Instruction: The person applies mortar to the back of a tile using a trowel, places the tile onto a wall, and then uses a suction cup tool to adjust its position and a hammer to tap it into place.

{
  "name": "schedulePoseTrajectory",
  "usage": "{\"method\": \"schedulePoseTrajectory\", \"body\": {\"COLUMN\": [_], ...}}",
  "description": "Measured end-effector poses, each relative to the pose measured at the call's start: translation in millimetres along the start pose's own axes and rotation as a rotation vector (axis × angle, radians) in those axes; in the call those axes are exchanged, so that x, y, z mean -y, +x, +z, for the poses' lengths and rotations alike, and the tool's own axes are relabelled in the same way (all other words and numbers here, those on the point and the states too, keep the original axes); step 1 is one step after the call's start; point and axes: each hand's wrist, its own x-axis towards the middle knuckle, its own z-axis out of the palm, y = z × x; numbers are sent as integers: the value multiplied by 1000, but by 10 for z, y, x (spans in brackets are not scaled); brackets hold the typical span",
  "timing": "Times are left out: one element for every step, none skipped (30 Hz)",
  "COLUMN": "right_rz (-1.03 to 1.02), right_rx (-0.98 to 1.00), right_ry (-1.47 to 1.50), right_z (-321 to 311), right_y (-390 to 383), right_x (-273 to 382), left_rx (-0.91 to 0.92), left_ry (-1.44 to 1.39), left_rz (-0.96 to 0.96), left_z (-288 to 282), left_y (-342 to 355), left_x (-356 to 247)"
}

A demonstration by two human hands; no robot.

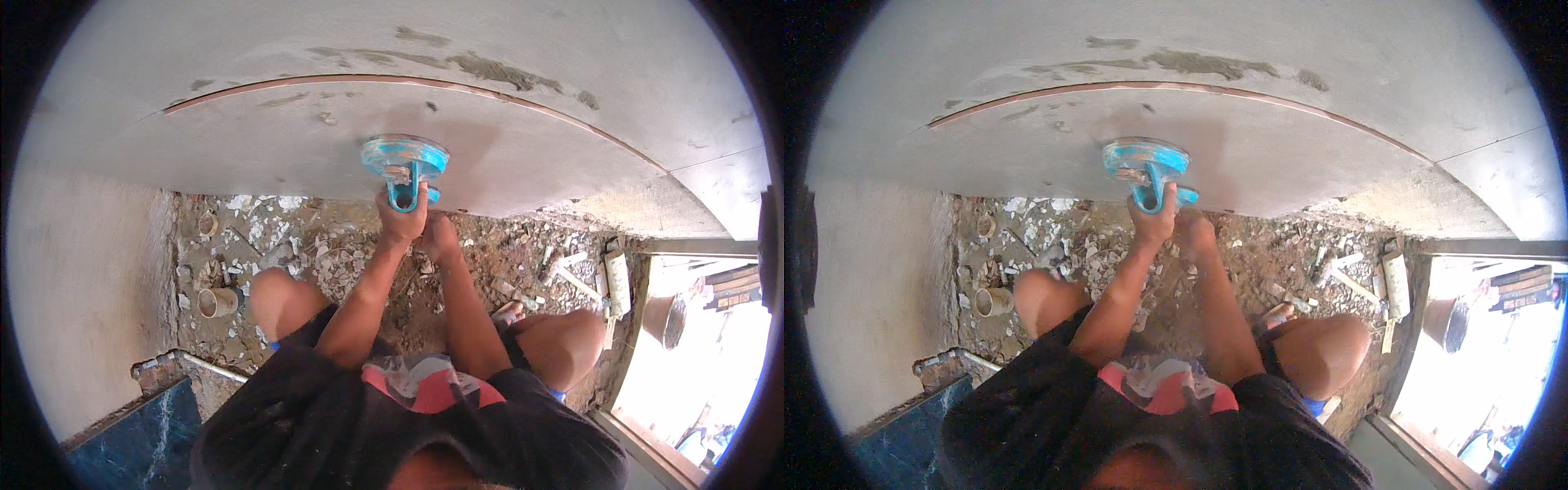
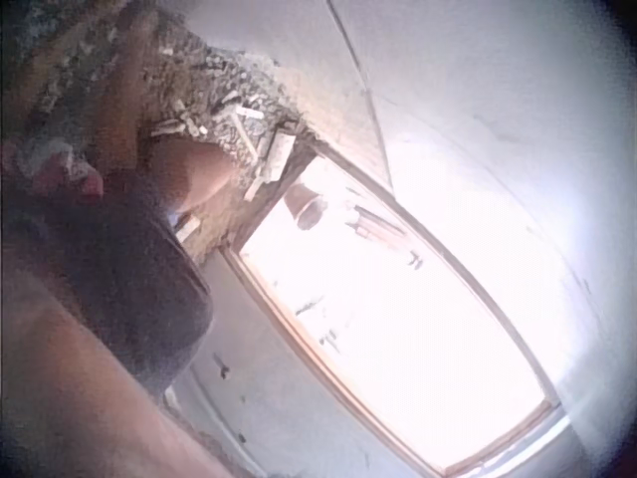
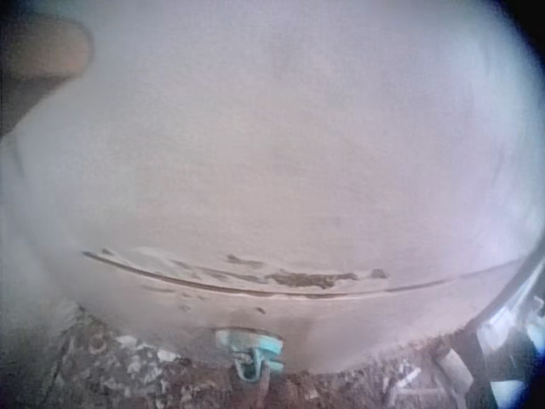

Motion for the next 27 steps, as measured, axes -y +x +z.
{"method": "schedulePoseTrajectory", "body": {"right_rz": [85,160,128,134,156,197,-39,-269,-211,-180,-197,-238,-235,-288,-339,-399,-460,-513,-561,-608,-639,-580,-510,-454,-418,-397,-372], "right_rx": [-90,-208,-131,-26,34,105,135,90,224,326,262,193,140,80,28,-25,-79,-136,-120,-98,-30,61,139,178,194,193,198], "right_ry": [283,570,636,693,815,922,620,323,575,813,820,821,840,650,458,264,72,-119,-128,-135,28,235,445,558,618,623,617], "right_z": [357,533,398,564,756,1030,727,371,683,815,809,730,796,833,902,950,991,1025,1053,1110,992,956,934,932,910,881,916], "right_y": [-156,-296,-213,-276,-374,-559,-316,-73,-220,-326,-314,-290,-297,-304,-336,-356,-366,-398,-362,-321,-199,-176,-160,-148,-151,-159,-180], "right_x": [263,440,293,367,409,622,348,84,324,556,602,650,620,602,612,663,721,749,780,803,781,756,725,723,720,719,695], "left_rx": [-10,-45,-51,9,74,124,209,190,98,32,-17,17,33,128,150,180,145,110,61,13,13,6,21,33,106,178,200], "left_ry": [47,17,-41,-34,-17,11,10,-8,49,74,61,25,25,19,65,110,207,307,345,387,372,363,309,252,205,158,137], "left_rz": [35,35,40,-39,-115,-187,-197,-166,-158,-145,11,27,34,-108,-184,-263,-281,-309,-313,-319,-291,-268,-207,-145,-69,8,-15], "left_z": [-136,-148,0,-67,-149,-287,-159,32,-148,-186,-125,-35,-71,-124,-163,-195,-163,-137,-108,-104,-47,-47,-58,-82,-118,-163,-240], "left_y": [44,49,20,30,52,82,85,33,21,-8,19,63,91,97,109,102,92,48,29,16,3,4,1,18,46,83,86], "left_x": [53,9,-127,-91,-50,-32,-175,-346,-283,-315,-372,-485,-522,-557,-549,-549,-421,-267,-65,169,194,186,173,82,-56,-196,-321]}}
